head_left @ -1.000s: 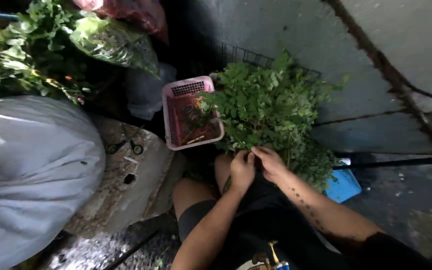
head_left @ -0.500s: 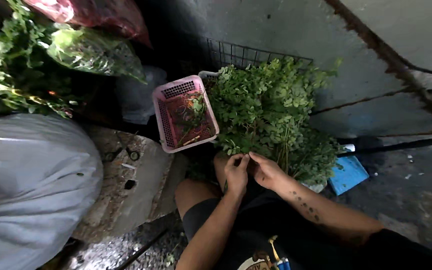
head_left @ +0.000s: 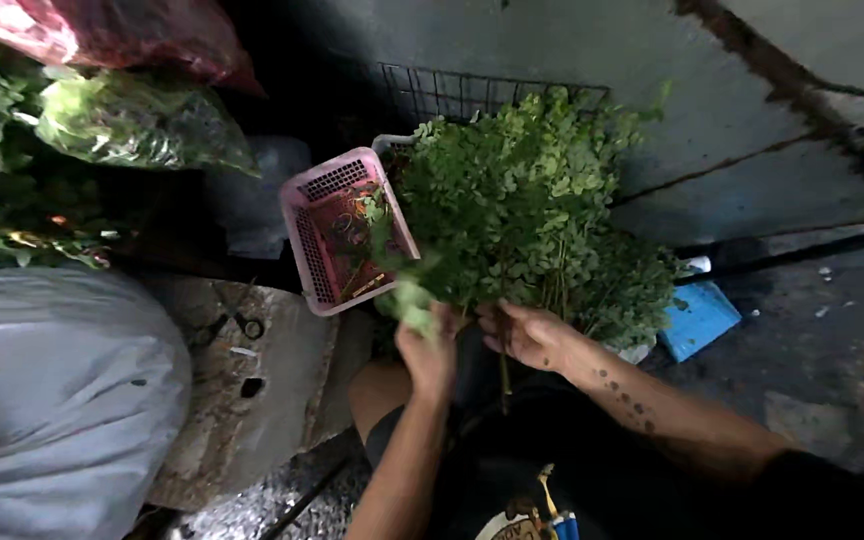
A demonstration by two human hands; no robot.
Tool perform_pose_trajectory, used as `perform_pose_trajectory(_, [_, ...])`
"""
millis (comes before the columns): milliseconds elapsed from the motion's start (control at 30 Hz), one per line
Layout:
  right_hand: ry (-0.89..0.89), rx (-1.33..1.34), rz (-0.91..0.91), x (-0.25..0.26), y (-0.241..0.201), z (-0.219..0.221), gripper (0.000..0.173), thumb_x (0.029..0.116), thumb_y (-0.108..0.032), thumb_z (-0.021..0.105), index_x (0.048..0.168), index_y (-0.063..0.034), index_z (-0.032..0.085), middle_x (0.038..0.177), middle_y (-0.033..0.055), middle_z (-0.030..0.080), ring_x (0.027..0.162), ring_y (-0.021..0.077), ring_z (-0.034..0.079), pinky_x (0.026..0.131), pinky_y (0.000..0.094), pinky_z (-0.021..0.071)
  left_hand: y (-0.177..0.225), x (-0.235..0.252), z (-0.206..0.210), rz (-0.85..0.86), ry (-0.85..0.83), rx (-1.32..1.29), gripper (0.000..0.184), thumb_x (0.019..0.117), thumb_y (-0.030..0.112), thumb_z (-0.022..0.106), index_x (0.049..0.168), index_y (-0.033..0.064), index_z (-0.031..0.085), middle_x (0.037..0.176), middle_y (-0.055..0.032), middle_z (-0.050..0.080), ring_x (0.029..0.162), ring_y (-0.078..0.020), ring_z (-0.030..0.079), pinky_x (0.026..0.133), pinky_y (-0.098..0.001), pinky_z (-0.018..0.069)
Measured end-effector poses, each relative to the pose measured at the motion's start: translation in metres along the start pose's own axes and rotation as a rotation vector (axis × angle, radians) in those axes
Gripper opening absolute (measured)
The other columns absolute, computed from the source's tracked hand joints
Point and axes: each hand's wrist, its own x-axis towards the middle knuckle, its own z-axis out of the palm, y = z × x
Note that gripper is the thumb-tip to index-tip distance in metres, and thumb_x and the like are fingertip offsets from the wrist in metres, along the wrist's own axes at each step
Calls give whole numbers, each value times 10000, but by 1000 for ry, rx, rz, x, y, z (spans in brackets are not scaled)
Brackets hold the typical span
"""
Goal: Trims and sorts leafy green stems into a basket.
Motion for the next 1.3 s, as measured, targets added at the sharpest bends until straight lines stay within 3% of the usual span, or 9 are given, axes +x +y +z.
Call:
perform_pose_trajectory(133, [-79, -166, -9, -3, 6, -10, 314, 1089, -94, 450, 1393, -42, 507, 1253, 110, 691, 1067, 225, 713, 900, 374, 600, 18, 41, -16, -136, 120, -31, 189, 1078, 207, 540, 1063, 31, 609, 902, -84, 726, 606, -153, 658, 554, -296, 580])
perform_pose_trajectory(267, [-120, -487, -281, -16, 2, -13, 332, 1086, -116, 470, 1407, -46, 513, 1147, 101, 687, 920, 225, 715, 790, 385, 627, 8, 33, -16, -129, 37, 6, 144, 1048, 146, 590, 1015, 11, 628, 836, -98, 697, 549, -153, 613, 513, -287, 560])
perform_pose_trajectory(433, [-229, -491, -509, -39, -20, -10, 337, 1083, -93, 415, 1390, -23, 536, 1044, 85, 673, 831, 199, 701, 745, 359, 631, 19, 16, 7, -7, -101, -116, 107, 1017, 30, 576, 937, -6, 637, 755, -77, 679, 529, -110, 593, 505, -248, 541])
perform_pose_trajectory(533, [-142, -447, -592, -35, -24, -14, 354, 1081, -104, 380, 1404, -36, 507, 974, 72, 678, 664, 120, 627, 608, 265, 557, 30, 23, 16, 61, -182, -110, 105, 1015, 57, 586, 946, 35, 662, 793, -63, 711, 573, -112, 630, 547, -252, 565])
perform_pose_trajectory(633, [43, -395, -595, -14, -24, -26, 362, 1086, -80, 415, 1445, -48, 446, 1015, 102, 704, 592, 103, 586, 541, 230, 498, 22, 33, 23, -163, -263, -74, 124, 1043, 99, 570, 1011, 8, 649, 890, -125, 716, 601, -156, 633, 568, -289, 568])
perform_pose_trajectory(767, [82, -381, -546, 1, -15, -31, 330, 1067, -42, 467, 1395, -45, 439, 1051, 135, 728, 598, 135, 626, 536, 248, 518, -8, 26, 32, -407, -282, -25, 153, 1046, 119, 586, 1045, -22, 643, 902, -134, 719, 611, -157, 629, 571, -287, 549])
perform_pose_trajectory(967, [113, -370, -511, 0, -12, -20, 264, 1100, -139, 450, 1358, -85, 439, 898, 73, 652, 459, 62, 446, 425, 203, 401, -20, 16, 54, -415, -280, -6, 125, 1010, 113, 648, 1012, -12, 659, 943, -119, 714, 743, -169, 672, 646, -293, 567])
perform_pose_trajectory(1133, [47, -410, -556, -3, -22, -16, 207, 1097, -126, 457, 1296, -73, 442, 845, 68, 645, 447, 52, 437, 411, 189, 383, -20, 15, 62, -422, -174, -146, 137, 1029, 104, 613, 1013, -26, 650, 896, -137, 702, 700, -183, 663, 618, -306, 575])
perform_pose_trajectory(1300, [58, -534, -546, -3, -16, -15, 223, 1080, -118, 495, 1290, -61, 441, 871, 59, 651, 475, 63, 473, 433, 202, 412, -9, 14, 58, -181, -298, -12, 58, 948, 58, 713, 940, 1, 712, 821, -82, 711, 685, -143, 664, 652, -295, 583])
